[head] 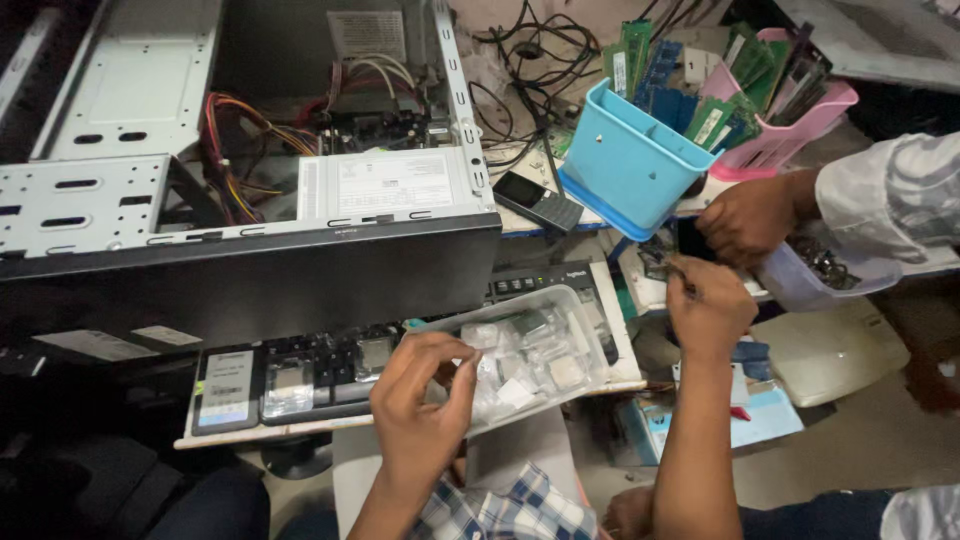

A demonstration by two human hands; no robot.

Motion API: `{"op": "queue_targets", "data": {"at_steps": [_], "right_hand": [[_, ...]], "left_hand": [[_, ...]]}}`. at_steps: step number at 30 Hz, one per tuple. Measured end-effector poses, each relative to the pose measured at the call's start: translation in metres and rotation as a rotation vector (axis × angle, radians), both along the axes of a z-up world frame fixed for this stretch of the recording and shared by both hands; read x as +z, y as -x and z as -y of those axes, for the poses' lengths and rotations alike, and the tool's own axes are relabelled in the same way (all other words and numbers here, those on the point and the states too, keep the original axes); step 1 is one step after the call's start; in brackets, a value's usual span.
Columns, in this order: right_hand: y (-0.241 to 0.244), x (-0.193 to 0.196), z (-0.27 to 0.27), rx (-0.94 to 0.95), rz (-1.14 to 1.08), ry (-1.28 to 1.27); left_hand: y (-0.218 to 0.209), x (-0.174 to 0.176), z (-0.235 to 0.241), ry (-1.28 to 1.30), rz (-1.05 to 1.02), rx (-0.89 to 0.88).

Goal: The person handles small plastic-wrapped electronic components, picking them up from a tray, inspecting them, and placing them back. Another person is visible nearby handling similar items.

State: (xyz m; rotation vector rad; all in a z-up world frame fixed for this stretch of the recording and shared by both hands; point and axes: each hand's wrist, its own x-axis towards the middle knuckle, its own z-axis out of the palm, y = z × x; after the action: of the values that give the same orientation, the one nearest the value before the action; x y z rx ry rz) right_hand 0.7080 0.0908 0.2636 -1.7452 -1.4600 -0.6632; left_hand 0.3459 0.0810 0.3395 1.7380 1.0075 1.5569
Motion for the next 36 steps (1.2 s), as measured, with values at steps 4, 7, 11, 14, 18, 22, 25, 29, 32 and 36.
{"op": "queue_targets", "data": {"at_steps": [4, 7, 11, 14, 18, 22, 25, 29, 32, 36], "right_hand": [[0.000, -0.004, -0.009, -0.023, 0.078, 0.112], [0.010, 0.007, -0.004, -0.027, 0.095, 0.136], [0.037, 0.047, 0.014, 0.212, -0.274, 0.124], [0.072, 0.084, 0.028, 0.357, -0.533, 0.408], [0.129, 0.122, 0.023, 0.469, -0.153, 0.613], [0.175, 0.122, 0.010, 0.094, 0.191, 1.101], [0.181, 0.121, 0.007, 0.194, 0.150, 0.876], [0.166, 0.120, 0.010, 0.270, -0.161, 0.661], [0.151, 0.111, 0.013, 0.283, -0.577, 0.761], [0.143, 0.087, 0.009, 0.517, -0.764, 0.616]], "left_hand": [[0.001, -0.006, 0.002, -0.009, -0.027, 0.027], [0.002, -0.015, 0.001, -0.005, -0.029, 0.070], [0.002, -0.028, 0.002, 0.075, 0.139, 0.007], [0.004, -0.036, 0.003, 0.072, 0.229, -0.048], [0.005, -0.037, 0.001, 0.096, 0.208, -0.025], [0.008, -0.034, 0.003, 0.079, 0.187, -0.041], [0.007, -0.027, 0.002, 0.074, 0.135, -0.009], [0.010, -0.014, 0.001, -0.034, -0.016, 0.052], [0.009, -0.004, 0.000, 0.068, -0.105, -0.006], [0.006, 0.007, -0.001, 0.032, -0.228, 0.000]]}}
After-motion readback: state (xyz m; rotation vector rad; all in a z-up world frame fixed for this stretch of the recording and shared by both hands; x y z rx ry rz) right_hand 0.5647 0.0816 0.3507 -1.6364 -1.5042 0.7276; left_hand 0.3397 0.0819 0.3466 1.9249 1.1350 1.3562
